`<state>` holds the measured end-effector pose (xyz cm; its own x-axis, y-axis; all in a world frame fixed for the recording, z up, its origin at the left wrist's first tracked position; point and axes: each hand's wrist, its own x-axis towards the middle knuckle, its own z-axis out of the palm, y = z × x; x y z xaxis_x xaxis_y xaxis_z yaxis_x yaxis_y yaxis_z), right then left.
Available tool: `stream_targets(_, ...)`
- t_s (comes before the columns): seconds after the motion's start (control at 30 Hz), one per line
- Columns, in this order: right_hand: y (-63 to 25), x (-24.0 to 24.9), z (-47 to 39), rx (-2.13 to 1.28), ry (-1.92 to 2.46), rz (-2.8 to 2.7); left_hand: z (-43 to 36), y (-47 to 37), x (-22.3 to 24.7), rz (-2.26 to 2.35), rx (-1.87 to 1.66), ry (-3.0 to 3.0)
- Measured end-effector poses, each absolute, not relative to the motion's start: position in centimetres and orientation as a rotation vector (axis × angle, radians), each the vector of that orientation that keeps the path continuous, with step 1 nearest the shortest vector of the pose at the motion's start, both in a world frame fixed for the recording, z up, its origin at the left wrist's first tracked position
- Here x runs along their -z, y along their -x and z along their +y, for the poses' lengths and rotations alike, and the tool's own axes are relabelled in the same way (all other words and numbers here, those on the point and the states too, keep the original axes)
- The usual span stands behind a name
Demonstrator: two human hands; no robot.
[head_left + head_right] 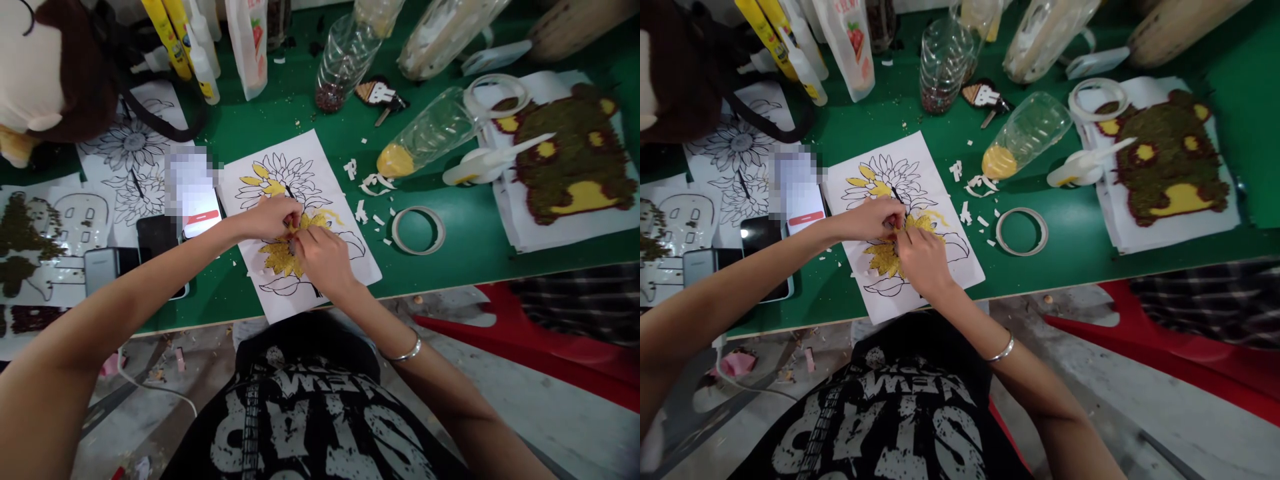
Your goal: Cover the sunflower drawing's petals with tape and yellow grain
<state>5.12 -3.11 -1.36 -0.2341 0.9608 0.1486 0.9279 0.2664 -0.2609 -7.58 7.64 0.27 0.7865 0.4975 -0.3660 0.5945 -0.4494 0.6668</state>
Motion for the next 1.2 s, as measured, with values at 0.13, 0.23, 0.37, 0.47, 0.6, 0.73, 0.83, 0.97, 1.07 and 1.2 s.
stream_targets(0.13, -5.5, 1.1, -3.3, -0.274, 1.740, -2.230, 7.7, 7.6, -0.3, 0.821, 0.151, -2.117)
stream_targets(0.23, -5.8, 0.8, -3.5, -0.345, 1.762, -2.179, 7.7, 7.6, -0.4, 0.819, 0.155, -2.106)
stream_targets(0.37, -5.8, 0.7, -3.4, -0.315, 1.766, -2.191, 7.6, 7.6, -0.5, 0.815, 0.153, -2.102)
stream_targets(0.47, -5.4, 0.9, -3.2, -0.225, 1.762, -2.266, 7.6, 7.6, -0.3, 0.828, 0.148, -2.106)
stream_targets(0.6, -4.7, 0.8, -3.0, -0.164, 1.781, -2.326, 7.6, 7.6, -0.1, 0.821, 0.149, -2.113)
stream_targets(0.73, -3.6, 0.1, -3.1, -0.184, 1.872, -2.348, 7.6, 7.6, -0.4, 0.838, 0.166, -2.117)
stream_targets(0.83, -2.9, -0.3, -3.0, -0.233, 1.939, -2.338, 7.5, 7.5, -0.7, 0.840, 0.182, -2.117)
stream_targets(0.97, -2.5, -0.1, -3.0, -0.318, 1.970, -2.248, 7.5, 7.4, -0.9, 0.839, 0.206, -2.113)
stream_targets(1.07, -2.4, 0.2, -3.0, -0.347, 2.004, -2.186, 7.6, 7.3, -0.9, 0.835, 0.213, -2.117)
stream_targets(1.2, -2.4, 0.8, -3.1, -0.378, 2.040, -2.152, 7.6, 7.3, -0.7, 0.822, 0.213, -2.127)
